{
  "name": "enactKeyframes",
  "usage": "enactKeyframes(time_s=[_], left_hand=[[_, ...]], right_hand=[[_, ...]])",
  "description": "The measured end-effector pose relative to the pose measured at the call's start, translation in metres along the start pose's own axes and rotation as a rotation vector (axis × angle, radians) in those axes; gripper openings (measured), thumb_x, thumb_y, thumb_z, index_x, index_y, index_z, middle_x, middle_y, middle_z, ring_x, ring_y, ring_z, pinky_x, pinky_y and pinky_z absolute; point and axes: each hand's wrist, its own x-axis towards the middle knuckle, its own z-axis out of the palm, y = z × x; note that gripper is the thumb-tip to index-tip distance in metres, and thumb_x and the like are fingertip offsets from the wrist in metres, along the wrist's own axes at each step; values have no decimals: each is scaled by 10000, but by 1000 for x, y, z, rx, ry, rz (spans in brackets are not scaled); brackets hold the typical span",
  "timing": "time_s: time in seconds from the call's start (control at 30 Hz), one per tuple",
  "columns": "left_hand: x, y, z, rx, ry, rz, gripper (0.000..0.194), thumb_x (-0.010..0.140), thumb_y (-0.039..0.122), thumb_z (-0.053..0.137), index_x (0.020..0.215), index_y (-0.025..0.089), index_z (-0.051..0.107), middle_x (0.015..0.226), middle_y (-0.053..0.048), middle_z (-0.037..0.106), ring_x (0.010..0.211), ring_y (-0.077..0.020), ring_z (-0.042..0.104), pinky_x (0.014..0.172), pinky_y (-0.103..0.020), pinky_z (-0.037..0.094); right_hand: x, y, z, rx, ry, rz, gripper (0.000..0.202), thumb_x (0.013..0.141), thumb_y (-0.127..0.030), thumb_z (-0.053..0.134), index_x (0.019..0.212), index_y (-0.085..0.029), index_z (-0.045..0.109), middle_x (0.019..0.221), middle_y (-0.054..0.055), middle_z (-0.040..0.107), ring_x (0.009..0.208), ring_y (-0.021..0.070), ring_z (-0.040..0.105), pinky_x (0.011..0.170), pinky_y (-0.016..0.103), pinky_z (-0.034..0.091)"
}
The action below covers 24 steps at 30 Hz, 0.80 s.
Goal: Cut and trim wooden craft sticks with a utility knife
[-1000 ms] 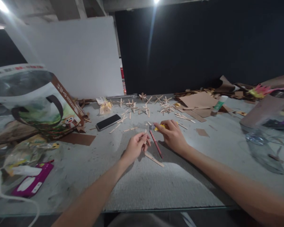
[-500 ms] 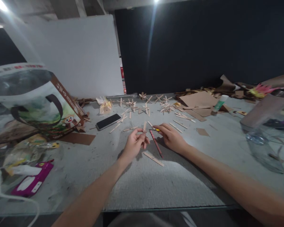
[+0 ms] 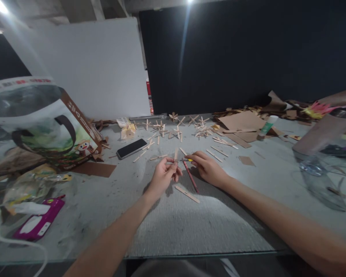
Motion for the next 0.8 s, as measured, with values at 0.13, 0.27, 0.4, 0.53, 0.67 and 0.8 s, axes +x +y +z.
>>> enactKeyframes(time_s=[0.13,0.27,0.4,0.53,0.67,0.8], left_hand=[[-1,0,0,3,-6,2,498,812,618,765,907,208,499,653,11,686,464,-92,528,490,-228,371],[-1,0,-1,17,-13,-16,489,820,611,762,911,211,494,675,4,701,477,-99,553,507,-234,394],[0,-2,-3,16,-48,-38,530,791,636,778,888,220,463,670,-4,719,472,-114,587,520,-243,410],[1,-3,-4,18,-59,-44,551,775,647,788,881,223,453,672,-13,728,474,-121,599,533,-251,422],[1,-3,-4,38,-53,-50,544,780,644,786,887,217,467,685,-20,728,482,-123,605,536,-252,426],[0,-3,-4,46,-45,-56,552,763,655,793,884,213,487,684,-19,722,482,-126,604,528,-251,427]], right_hand=[[0,0,1,3,5,6,385,1075,-234,374,1359,-240,633,1059,134,653,983,255,643,850,400,564],[-1,1,1,0,4,7,381,1071,-227,379,1345,-231,644,1056,139,656,974,257,643,841,402,564],[-1,3,1,15,-8,14,386,1055,-195,393,1327,-227,666,1056,142,658,967,256,645,837,405,567],[-1,4,1,33,-9,-3,392,1046,-171,408,1326,-228,678,1057,136,661,962,244,652,836,397,574],[-1,4,0,48,-10,-23,416,1038,-153,421,1351,-241,679,1059,133,665,956,239,659,831,398,584],[-1,5,-1,69,-28,-30,433,1033,-155,447,1394,-256,663,1076,133,672,972,241,666,841,404,592]])
